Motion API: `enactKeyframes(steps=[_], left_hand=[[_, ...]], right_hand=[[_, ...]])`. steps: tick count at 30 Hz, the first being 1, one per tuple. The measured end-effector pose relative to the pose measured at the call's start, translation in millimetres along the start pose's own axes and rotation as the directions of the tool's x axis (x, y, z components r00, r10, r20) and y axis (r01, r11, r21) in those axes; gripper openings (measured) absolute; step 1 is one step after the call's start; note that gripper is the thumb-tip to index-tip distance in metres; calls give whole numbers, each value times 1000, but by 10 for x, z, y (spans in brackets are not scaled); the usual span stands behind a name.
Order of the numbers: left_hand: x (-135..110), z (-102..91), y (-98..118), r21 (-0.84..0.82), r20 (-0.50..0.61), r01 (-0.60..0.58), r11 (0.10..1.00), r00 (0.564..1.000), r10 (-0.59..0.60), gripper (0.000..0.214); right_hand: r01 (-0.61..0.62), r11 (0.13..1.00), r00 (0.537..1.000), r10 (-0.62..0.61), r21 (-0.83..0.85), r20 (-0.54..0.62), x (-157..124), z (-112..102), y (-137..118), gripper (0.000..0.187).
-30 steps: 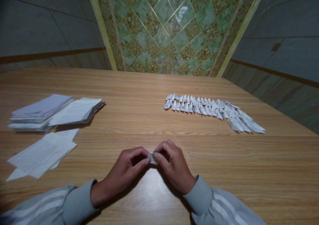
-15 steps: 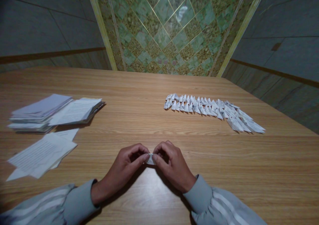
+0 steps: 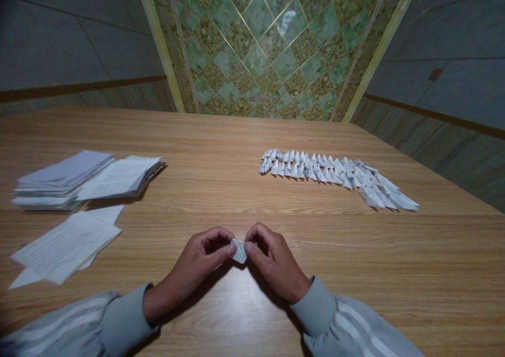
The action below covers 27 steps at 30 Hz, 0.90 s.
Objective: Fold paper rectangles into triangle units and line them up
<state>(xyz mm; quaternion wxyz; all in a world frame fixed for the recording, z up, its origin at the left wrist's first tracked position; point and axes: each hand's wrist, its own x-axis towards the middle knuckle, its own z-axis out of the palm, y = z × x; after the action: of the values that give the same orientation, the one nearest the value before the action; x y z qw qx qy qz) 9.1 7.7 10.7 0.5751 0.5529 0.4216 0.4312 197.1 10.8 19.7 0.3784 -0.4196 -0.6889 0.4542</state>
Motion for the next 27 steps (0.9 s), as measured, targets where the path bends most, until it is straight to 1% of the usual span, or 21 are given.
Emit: enactKeyframes(steps=[2,5,7,10,13,15,16,17,19,21,23,25,27], left_hand=[[-12,9,26,83,-9,-23,996,1000,24,15],[-42,34,83,265,-12,-79,961,996,85,17],[-55,49,102,296,-6,-86,951,996,92,19],[-52,54,92,188,4,-45,981,999,45,21],[-29,43,60,28,51,11,1000,999,-12,21],[-18,32,42,-15,60,36,999,998,-35,22],[-18,27,36,-1,48,33,999,998,-33,22],[-20,22,32,39,29,17,999,999,-19,22],[-34,15,28,169,-7,-42,985,999,44,23],[-51,10,30,316,-5,-126,940,991,135,23],[-61,9,35,409,13,-193,892,978,206,22],[-58,10,41,420,13,-205,884,975,220,21],[-44,12,47,351,-17,-158,923,984,175,20]], right_hand=[[23,996,1000,-22,-82,13,-4,6,-21,19],[64,984,998,-63,-164,12,-12,18,-26,17],[75,981,997,-75,-177,9,-13,24,-9,19],[66,991,998,-66,-115,3,-7,24,28,21],[28,999,1000,-28,21,-9,1,20,46,24],[14,996,1000,-13,84,-5,1,17,38,24],[13,996,1000,-13,84,2,-1,16,29,23],[18,998,1000,-19,57,8,-6,16,18,22],[46,997,999,-45,-54,14,-16,15,-4,19],[93,981,996,-92,-172,16,-24,15,-19,15],[140,963,990,-140,-231,17,-25,15,-22,13],[162,957,986,-164,-239,13,-17,13,-19,13],[161,960,986,-166,-228,-3,-6,9,-13,14]])
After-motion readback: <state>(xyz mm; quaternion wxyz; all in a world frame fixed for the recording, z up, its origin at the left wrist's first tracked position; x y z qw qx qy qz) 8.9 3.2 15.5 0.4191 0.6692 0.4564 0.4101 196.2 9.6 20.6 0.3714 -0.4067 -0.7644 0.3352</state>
